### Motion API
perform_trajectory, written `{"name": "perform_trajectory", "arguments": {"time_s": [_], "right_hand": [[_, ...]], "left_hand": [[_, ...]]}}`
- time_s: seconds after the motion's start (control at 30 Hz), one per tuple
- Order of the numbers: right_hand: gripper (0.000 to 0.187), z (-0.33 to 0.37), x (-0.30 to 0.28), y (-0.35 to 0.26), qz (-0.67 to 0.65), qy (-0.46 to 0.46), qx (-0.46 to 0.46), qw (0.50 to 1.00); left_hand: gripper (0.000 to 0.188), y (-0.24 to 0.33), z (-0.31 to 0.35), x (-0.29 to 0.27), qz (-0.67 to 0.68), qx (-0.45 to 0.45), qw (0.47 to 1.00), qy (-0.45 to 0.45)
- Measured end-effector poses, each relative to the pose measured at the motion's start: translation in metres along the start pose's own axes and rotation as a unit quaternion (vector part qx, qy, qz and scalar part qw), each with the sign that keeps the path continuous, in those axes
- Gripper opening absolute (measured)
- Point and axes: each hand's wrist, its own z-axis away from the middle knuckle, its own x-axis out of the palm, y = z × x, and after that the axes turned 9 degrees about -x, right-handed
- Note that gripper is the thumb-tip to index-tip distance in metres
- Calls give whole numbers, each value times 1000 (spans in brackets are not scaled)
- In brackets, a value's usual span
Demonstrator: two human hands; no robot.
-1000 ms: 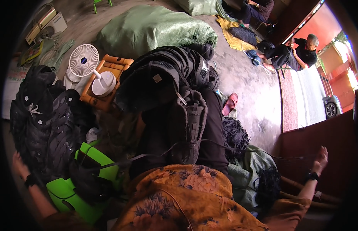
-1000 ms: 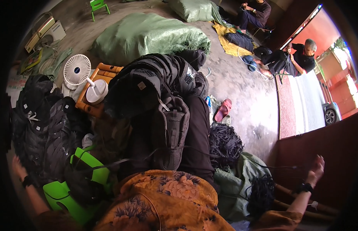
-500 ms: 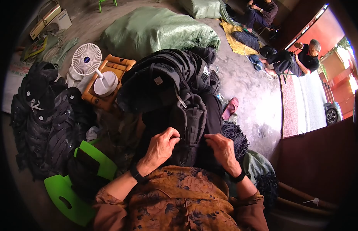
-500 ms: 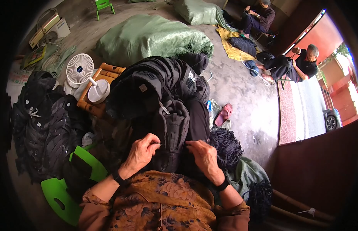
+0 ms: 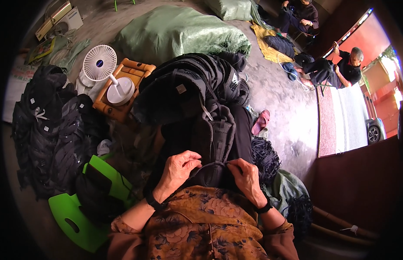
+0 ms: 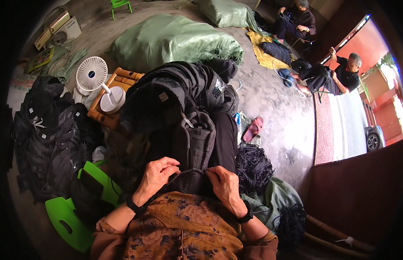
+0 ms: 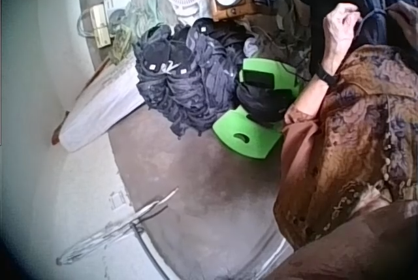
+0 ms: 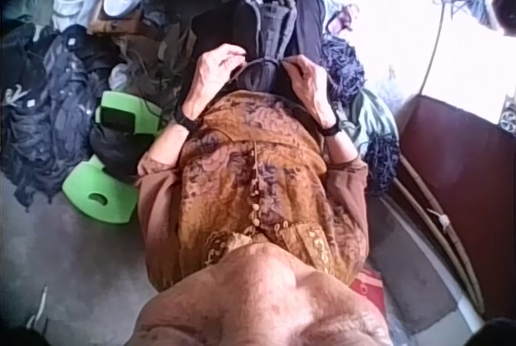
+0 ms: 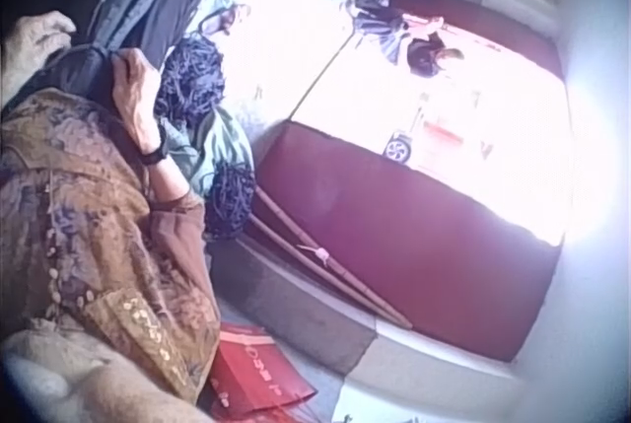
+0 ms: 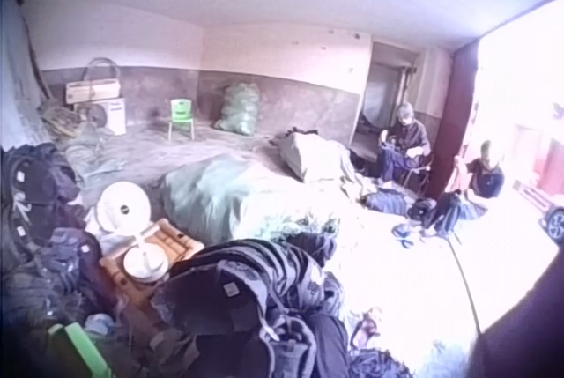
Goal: The recorder is lacing and assembling black shoe components in a manufacturing setting.
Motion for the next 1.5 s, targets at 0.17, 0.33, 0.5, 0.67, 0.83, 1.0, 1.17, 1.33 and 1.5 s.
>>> {"name": "perform_trajectory", "arguments": {"time_s": [0.17, 0.33, 0.5, 0.67, 0.83, 1.0, 1.17, 1.33, 1.5], "right_hand": [[5, -2, 2, -7, 42, -11, -55, 998], [6, -10, -1, -18, 134, -59, -49, 988], [9, -19, 6, -28, 304, -135, -143, 932], [14, -24, -8, 2, -90, -123, 89, 984], [13, -11, -1, -4, -127, -115, 97, 980], [13, -10, -1, 1, -134, -117, 104, 979], [13, -10, -1, -3, -137, -110, 134, 975], [13, -10, 0, 1, -131, -110, 118, 978], [15, -11, -3, 4, -122, -133, 124, 976]], "left_hand": [[13, 1, 2, 0, 56, -44, 997, -8], [11, -3, 3, 3, -53, 61, 996, 43], [9, 0, 8, 5, -114, 86, 987, 68], [8, -4, 9, 0, -39, 66, 995, 60], [8, 7, 8, 2, -28, 7, 997, 72], [8, 8, 8, 16, -162, 121, 973, 108], [12, 3, 6, 19, -181, 141, 965, 130], [15, 19, 5, 27, -287, 196, 924, 162], [14, 25, 0, 32, -478, 260, 832, 105]]}}
